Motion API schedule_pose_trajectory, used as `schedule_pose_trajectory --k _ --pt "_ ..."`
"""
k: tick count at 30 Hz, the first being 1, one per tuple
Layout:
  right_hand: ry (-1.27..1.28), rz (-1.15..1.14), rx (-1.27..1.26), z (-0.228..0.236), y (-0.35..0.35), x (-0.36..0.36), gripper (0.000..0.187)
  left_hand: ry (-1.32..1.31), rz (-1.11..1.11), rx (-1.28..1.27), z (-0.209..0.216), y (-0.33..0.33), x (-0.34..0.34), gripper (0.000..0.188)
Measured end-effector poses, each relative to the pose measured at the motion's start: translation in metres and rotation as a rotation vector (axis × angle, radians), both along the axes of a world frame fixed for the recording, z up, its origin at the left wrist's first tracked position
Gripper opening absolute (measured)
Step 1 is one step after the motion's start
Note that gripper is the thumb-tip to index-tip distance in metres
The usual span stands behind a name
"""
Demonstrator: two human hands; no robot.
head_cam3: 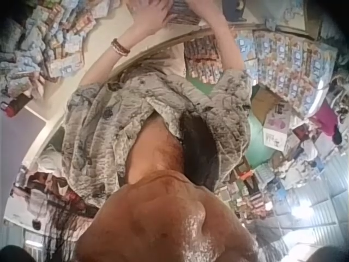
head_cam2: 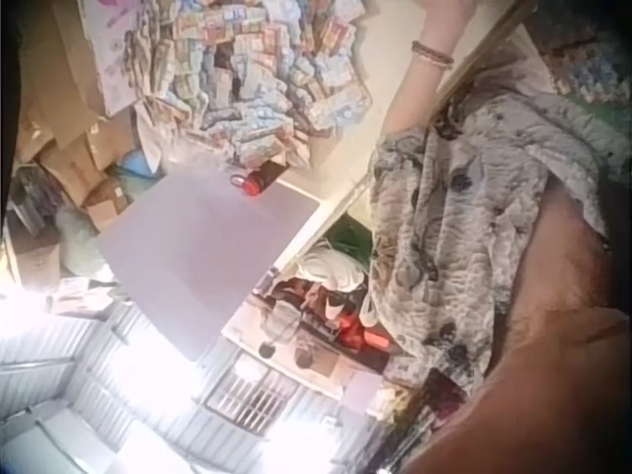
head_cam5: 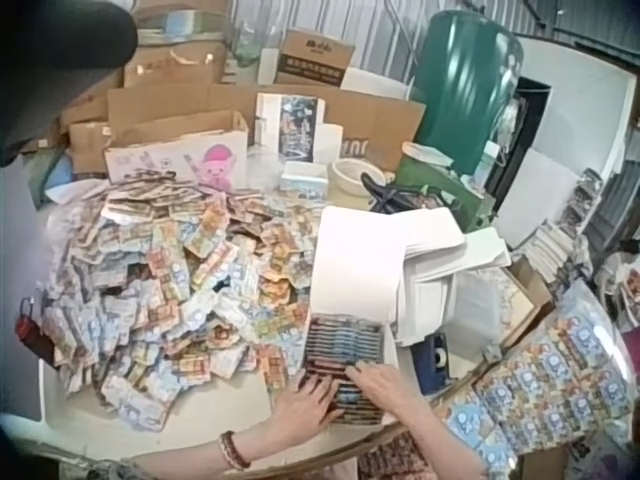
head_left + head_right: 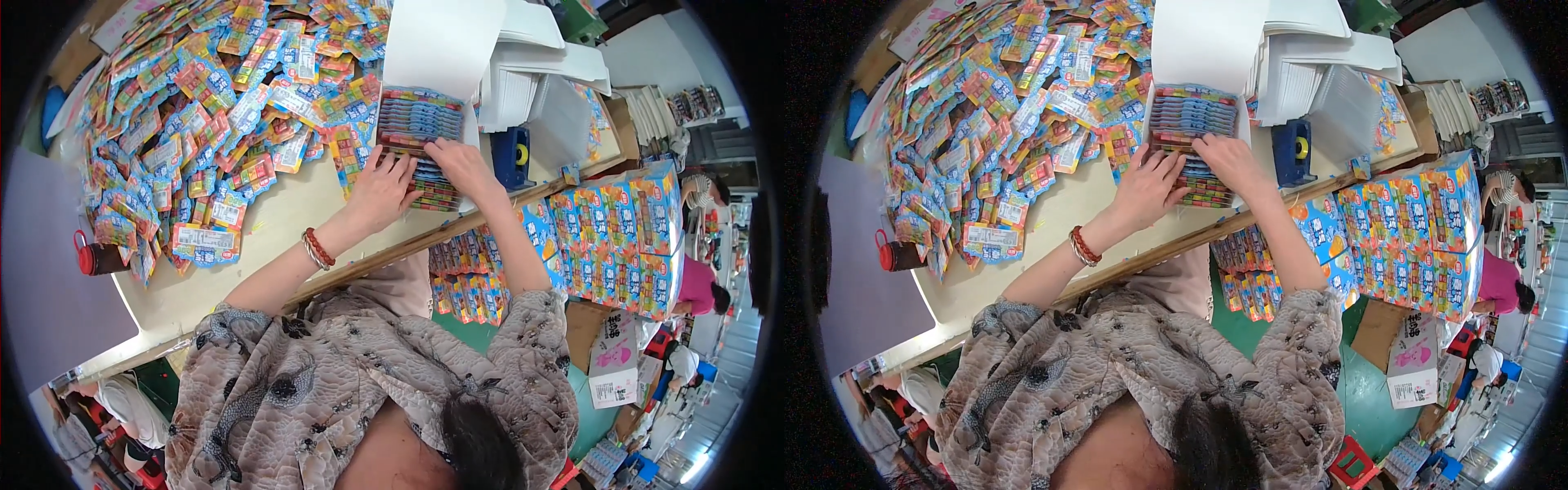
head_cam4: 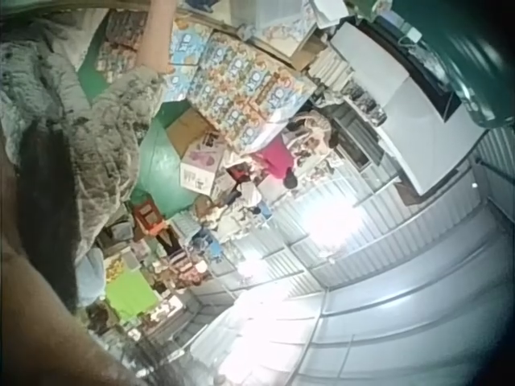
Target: Manually organizing and packing small card packets into retail display boxes.
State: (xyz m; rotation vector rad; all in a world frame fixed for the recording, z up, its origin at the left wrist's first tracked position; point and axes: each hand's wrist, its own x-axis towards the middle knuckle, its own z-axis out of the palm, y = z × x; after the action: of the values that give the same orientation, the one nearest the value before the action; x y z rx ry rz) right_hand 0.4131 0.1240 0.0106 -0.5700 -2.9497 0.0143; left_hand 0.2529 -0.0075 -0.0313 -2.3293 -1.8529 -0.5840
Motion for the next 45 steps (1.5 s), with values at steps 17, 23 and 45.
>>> schedule_pose_trajectory --k 17,23,45 --pt "0.118 -0.104 -0.008 -0.017 -0.016 -0.007 0.009 0.036 0.119 -0.04 -0.002 0.038 0.003 0.061" --pt "-0.008 -0.116 0.0 0.007 -0.012 -0.012 0.006 0.056 0.155 -0.054 -0.007 0.041 0.001 0.061" --pt "0.33 -0.455 0.289 0.005 0.03 -0.025 0.018 -0.257 0.388 0.113 0.005 0.001 -0.023 0.073"
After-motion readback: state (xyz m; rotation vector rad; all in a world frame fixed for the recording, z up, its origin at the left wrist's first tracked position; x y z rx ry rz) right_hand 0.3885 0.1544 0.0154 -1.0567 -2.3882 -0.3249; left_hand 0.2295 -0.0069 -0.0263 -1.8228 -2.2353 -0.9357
